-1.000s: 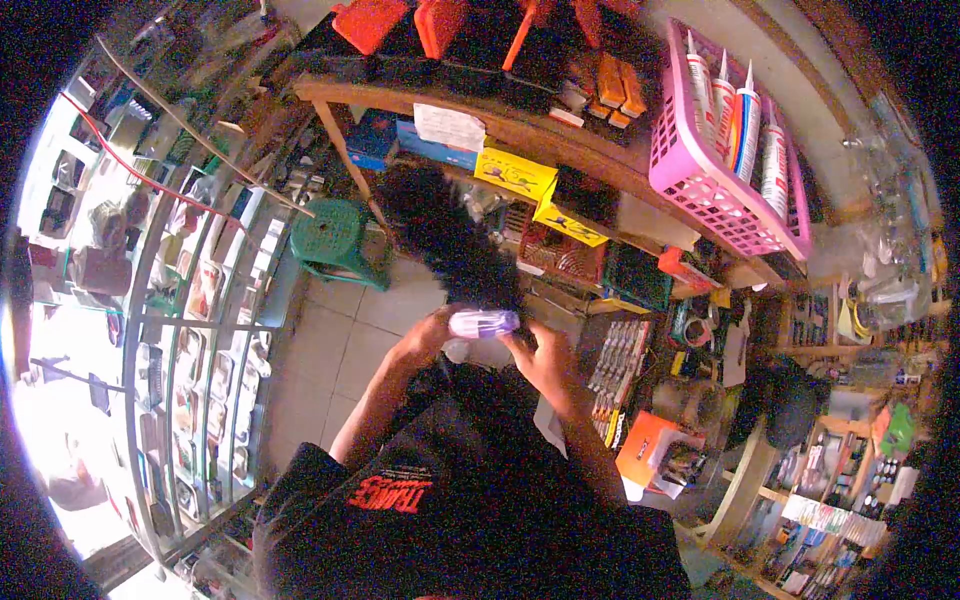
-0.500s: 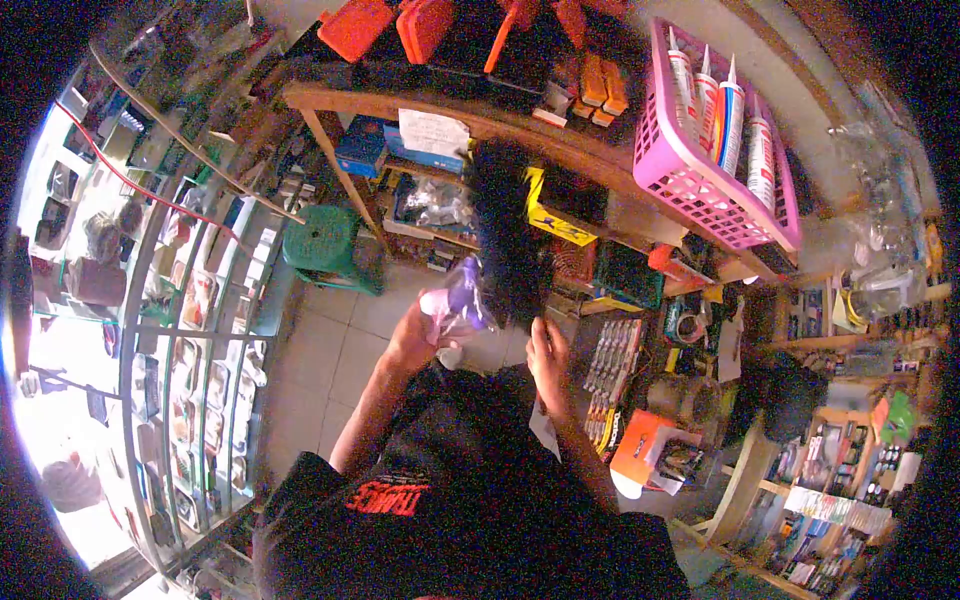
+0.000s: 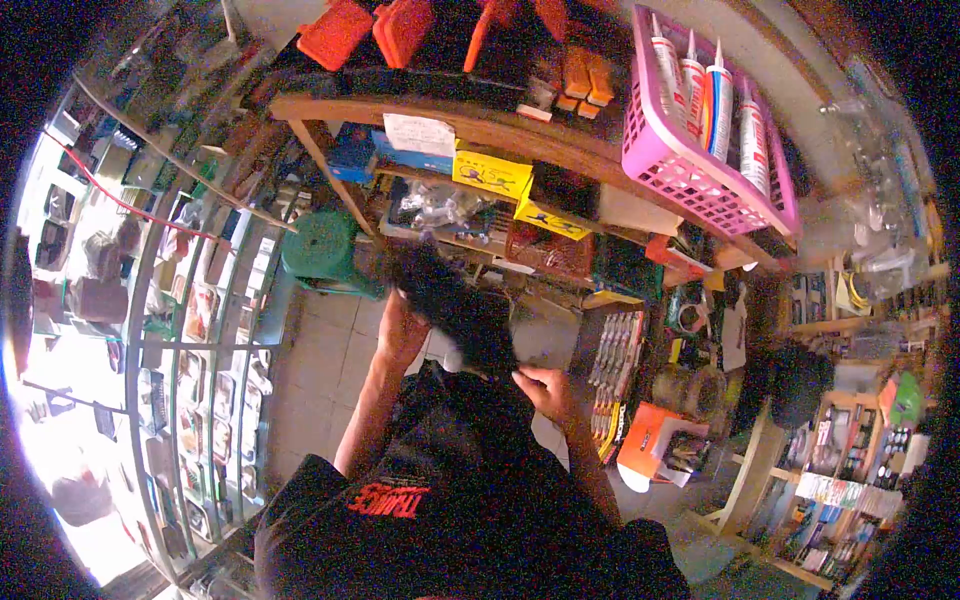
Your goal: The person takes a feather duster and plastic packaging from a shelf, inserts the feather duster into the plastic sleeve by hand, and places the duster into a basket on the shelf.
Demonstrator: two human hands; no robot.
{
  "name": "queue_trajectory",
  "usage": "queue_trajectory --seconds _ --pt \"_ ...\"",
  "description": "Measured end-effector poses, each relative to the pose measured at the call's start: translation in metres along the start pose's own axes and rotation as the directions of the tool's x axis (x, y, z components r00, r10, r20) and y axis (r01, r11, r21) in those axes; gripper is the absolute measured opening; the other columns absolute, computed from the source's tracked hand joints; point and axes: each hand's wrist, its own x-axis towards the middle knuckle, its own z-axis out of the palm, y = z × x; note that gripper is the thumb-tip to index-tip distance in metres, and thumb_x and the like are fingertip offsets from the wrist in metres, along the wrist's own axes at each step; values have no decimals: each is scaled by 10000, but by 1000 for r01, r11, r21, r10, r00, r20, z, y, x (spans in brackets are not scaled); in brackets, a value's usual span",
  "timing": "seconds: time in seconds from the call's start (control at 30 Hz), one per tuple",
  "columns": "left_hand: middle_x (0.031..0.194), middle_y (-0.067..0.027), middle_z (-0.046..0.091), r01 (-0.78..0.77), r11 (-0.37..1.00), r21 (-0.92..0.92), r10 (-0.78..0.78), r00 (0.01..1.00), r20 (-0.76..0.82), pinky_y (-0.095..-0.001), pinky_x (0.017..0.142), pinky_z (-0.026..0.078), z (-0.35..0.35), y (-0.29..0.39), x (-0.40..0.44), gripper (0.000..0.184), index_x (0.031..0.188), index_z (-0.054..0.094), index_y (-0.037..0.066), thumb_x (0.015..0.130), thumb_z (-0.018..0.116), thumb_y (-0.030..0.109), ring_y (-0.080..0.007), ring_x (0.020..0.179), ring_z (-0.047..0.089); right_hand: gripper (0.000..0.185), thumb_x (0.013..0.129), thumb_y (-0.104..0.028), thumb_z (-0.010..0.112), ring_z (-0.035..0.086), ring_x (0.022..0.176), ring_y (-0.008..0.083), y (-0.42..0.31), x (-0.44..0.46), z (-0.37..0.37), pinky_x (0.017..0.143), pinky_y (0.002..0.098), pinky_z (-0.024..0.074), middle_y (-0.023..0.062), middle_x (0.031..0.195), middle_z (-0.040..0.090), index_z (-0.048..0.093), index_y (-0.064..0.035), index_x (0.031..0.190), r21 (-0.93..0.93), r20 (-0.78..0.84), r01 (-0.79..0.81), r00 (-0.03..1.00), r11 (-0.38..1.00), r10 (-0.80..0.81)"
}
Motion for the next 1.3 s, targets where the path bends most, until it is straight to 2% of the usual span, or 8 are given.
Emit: queue_trajectory --seconds 0.4,0.67,0.77,0.83,0.93,1.03,1.13,1.3 --pt "1338 -111 495 -152 598 787 172 983 59 -419 1040 380 -23 -5 8 454 1332 458 81 993 372 371 -285 1216 476 228 905 -175 615 453 562 51 -7 7 -23 497 253 363 -16 613 537 656 44 855 91 134 -50 990 995 37" --pt "1081 -70 601 -76 994 72 78 997 -18 -409 994 415 -3 -2 0 368 1221 520 88 977 434 350 -284 1031 553 263 932 -187 578 408 515 37 -4 12 -21 470 227 311 -38 570 484 593 2 749 38 175 -49 984 998 41" --pt "1207 -100 573 -387 414 824 333 907 258 -429 988 411 -23 -3 6 410 1279 486 79 984 416 355 -304 1069 543 232 917 -168 596 417 522 34 -4 14 -17 461 234 315 -32 572 493 621 6 764 222 105 -180 982 958 160" --pt "1259 -95 559 61 997 -43 -62 997 -34 -465 973 412 -33 3 6 457 1353 426 102 997 379 384 -308 1092 537 208 899 -153 616 432 531 34 -6 15 -20 462 246 328 -28 570 502 647 15 781 356 109 -251 968 900 227" --pt "1186 -80 547 1 1000 -1 -1 1000 -29 -431 994 385 31 12 -14 422 1319 445 114 996 387 379 -264 1113 508 218 897 -159 623 441 531 38 -8 15 -22 463 250 334 -23 568 506 644 26 781 133 124 -141 984 981 124" --pt "1313 -83 499 -359 189 914 259 916 306 -408 1061 332 3 6 -6 475 1382 383 86 1000 351 366 -237 1218 465 235 887 -230 645 567 604 116 -6 13 -25 574 280 440 52 676 634 686 -2 930 -16 134 -123 983 992 124" --pt "1350 -104 460 -98 989 -110 115 980 159 -368 1076 320 19 4 -1 470 1386 365 69 958 474 230 -231 1251 433 272 884 -267 650 653 701 181 -1 12 -19 667 309 500 130 814 700 698 -26 999 -30 76 -57 995 998 59" --pt "1431 -92 399 -350 163 923 278 914 297 -402 1117 249 -1 -2 3 527 1408 361 87 961 397 365 -252 1315 371 308 878 -284 654 685 798 228 -2 8 -20 713 331 519 171 914 704 689 -5 1003 -25 68 -3 998 1000 4"
